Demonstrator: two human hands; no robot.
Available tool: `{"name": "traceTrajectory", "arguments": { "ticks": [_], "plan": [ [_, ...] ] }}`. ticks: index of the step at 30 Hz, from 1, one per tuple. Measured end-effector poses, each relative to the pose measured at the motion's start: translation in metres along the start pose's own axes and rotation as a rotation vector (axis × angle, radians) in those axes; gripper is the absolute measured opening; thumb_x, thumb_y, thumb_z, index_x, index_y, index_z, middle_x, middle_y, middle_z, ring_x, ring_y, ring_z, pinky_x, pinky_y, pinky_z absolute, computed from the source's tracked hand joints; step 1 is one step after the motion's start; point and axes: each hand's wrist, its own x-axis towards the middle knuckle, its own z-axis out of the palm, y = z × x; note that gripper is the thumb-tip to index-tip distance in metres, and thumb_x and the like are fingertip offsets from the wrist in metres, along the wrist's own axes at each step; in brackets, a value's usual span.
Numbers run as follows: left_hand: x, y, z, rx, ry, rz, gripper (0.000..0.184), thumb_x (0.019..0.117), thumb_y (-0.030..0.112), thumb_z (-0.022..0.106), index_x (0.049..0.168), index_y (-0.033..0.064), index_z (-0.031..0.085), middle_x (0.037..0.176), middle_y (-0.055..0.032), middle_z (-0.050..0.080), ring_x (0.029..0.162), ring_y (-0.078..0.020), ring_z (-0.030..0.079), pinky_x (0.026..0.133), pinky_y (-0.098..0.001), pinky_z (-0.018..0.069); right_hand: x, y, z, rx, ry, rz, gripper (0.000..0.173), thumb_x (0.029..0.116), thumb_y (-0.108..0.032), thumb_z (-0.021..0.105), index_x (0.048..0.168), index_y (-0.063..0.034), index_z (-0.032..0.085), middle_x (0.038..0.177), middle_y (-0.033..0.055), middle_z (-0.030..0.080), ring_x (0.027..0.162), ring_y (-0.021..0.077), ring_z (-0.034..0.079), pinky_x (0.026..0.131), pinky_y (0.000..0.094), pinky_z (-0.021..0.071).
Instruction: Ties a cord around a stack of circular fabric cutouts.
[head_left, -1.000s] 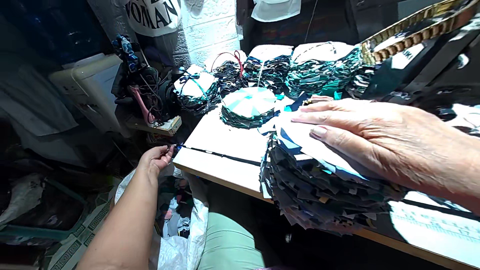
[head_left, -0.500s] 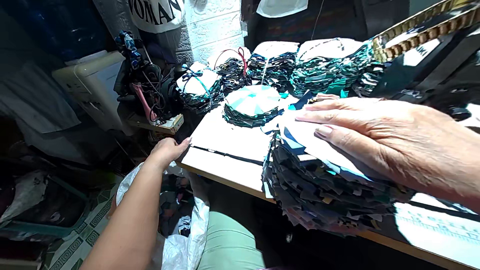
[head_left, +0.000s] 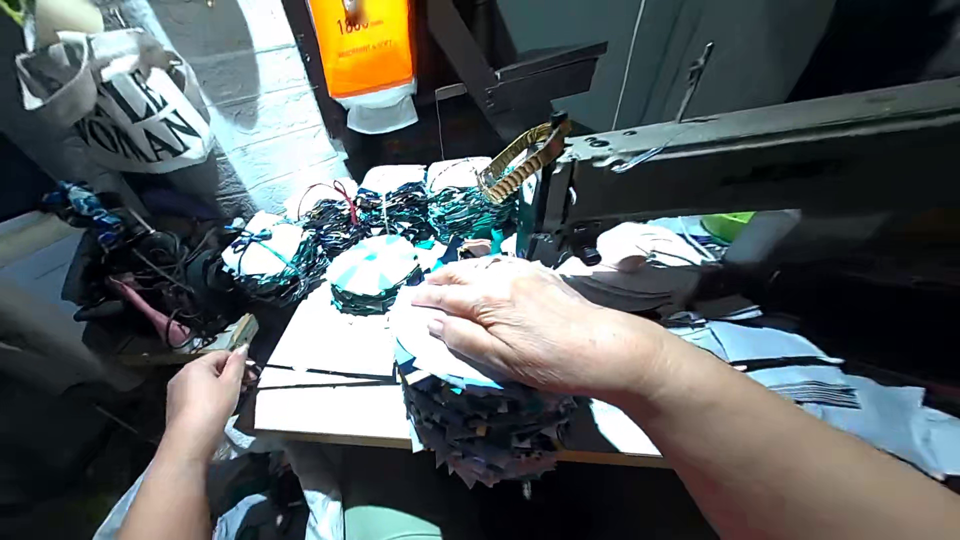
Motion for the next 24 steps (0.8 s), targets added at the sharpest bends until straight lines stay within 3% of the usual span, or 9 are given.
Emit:
{"name": "traceTrajectory", "arguments": {
  "ticks": [2,4,6,10,14,16,19,21,24],
  "plan": [
    [0.002,0.021,-0.014,-0.233,0.046,0.064,0.042,0.1101,0.032,0.047,0.097,-0.0029,0.066,0.080,-0.0126,0.068,0.067,-0.0230,0.065,0.068,-0.0483,0.0554,0.000,0.001,0.000,0.003,-0.009,-0.001,0.050,0.1068,-0.046,0.031,0.134,-0.0305,0.069,0.129,-0.0018,0.069,0.123,0.0166,0.061,0.100,0.0473,0.0474],
    [0.004,0.052,-0.033,-0.501,0.068,0.119,0.033,0.1095,0.032,0.046,0.100,0.0058,0.063,0.080,0.0004,0.066,0.064,-0.0084,0.065,0.063,-0.0299,0.0591,0.000,-0.001,0.000,-0.003,-0.015,0.002,0.050,0.1067,-0.046,0.031,0.134,-0.0298,0.069,0.130,-0.0011,0.068,0.123,0.0173,0.061,0.099,0.0476,0.0471],
    [0.005,0.089,-0.052,-0.744,0.067,0.213,0.028,0.1105,0.030,0.044,0.094,0.0164,0.062,0.076,0.0090,0.067,0.061,-0.0028,0.066,0.059,-0.0216,0.0592,0.000,-0.002,0.000,-0.009,-0.002,0.000,0.050,0.1066,-0.046,0.031,0.133,-0.0293,0.070,0.132,-0.0009,0.068,0.122,0.0179,0.062,0.097,0.0478,0.0474],
    [0.000,0.155,-0.074,-0.922,0.002,0.518,0.030,0.1118,0.027,0.041,0.091,0.0225,0.061,0.071,0.0125,0.066,0.063,-0.0019,0.067,0.063,-0.0216,0.0614,0.000,-0.002,0.001,-0.015,0.022,-0.011,0.049,0.1057,-0.045,0.032,0.130,-0.0292,0.071,0.127,-0.0021,0.070,0.119,0.0171,0.063,0.092,0.0477,0.0488],
    [-0.020,0.209,-0.067,-0.962,-0.124,0.797,0.028,0.1119,0.021,0.039,0.093,0.0190,0.060,0.074,0.0100,0.066,0.062,-0.0040,0.066,0.060,-0.0223,0.0604,0.000,-0.002,0.002,-0.018,0.012,0.010,0.052,0.1061,-0.048,0.030,0.132,-0.0299,0.070,0.130,-0.0013,0.069,0.123,0.0195,0.061,0.094,0.0523,0.0473],
    [-0.032,0.230,-0.056,-0.946,-0.228,0.902,0.026,0.1119,0.018,0.038,0.095,0.0163,0.058,0.075,0.0087,0.065,0.063,-0.0056,0.066,0.061,-0.0250,0.0618,0.001,-0.003,0.002,-0.041,0.022,0.007,0.050,0.1058,-0.046,0.031,0.130,-0.0291,0.072,0.125,-0.0014,0.071,0.117,0.0201,0.064,0.090,0.0511,0.0487],
    [-0.044,0.256,-0.032,-0.977,-0.378,0.933,0.026,0.1113,0.013,0.039,0.093,0.0096,0.056,0.073,0.0046,0.064,0.062,-0.0070,0.065,0.060,-0.0260,0.0612,-0.001,-0.005,0.002,-0.040,0.088,-0.027,0.038,0.1031,-0.044,0.041,0.102,-0.0253,0.074,0.091,-0.0026,0.068,0.087,0.0183,0.065,0.071,0.0467,0.0500],
    [-0.043,0.264,-0.012,-1.021,-0.448,0.883,0.026,0.1112,0.012,0.040,0.092,0.0059,0.056,0.071,0.0016,0.062,0.059,-0.0079,0.064,0.058,-0.0253,0.0600,-0.004,-0.010,0.001,-0.009,0.129,-0.004,0.031,0.1014,-0.042,0.048,0.085,-0.0237,0.066,0.077,-0.0045,0.060,0.078,0.0147,0.062,0.069,0.0444,0.0479],
    [-0.040,0.266,0.014,-1.031,-0.497,0.776,0.027,0.1116,0.014,0.040,0.096,0.0022,0.058,0.073,-0.0007,0.061,0.060,-0.0079,0.063,0.058,-0.0236,0.0589,-0.003,-0.016,-0.001,-0.095,0.116,0.019,0.031,0.0986,-0.042,0.054,0.096,-0.0164,0.072,0.084,0.0036,0.067,0.086,0.0226,0.066,0.074,0.0485,0.0508]
  ]
}}
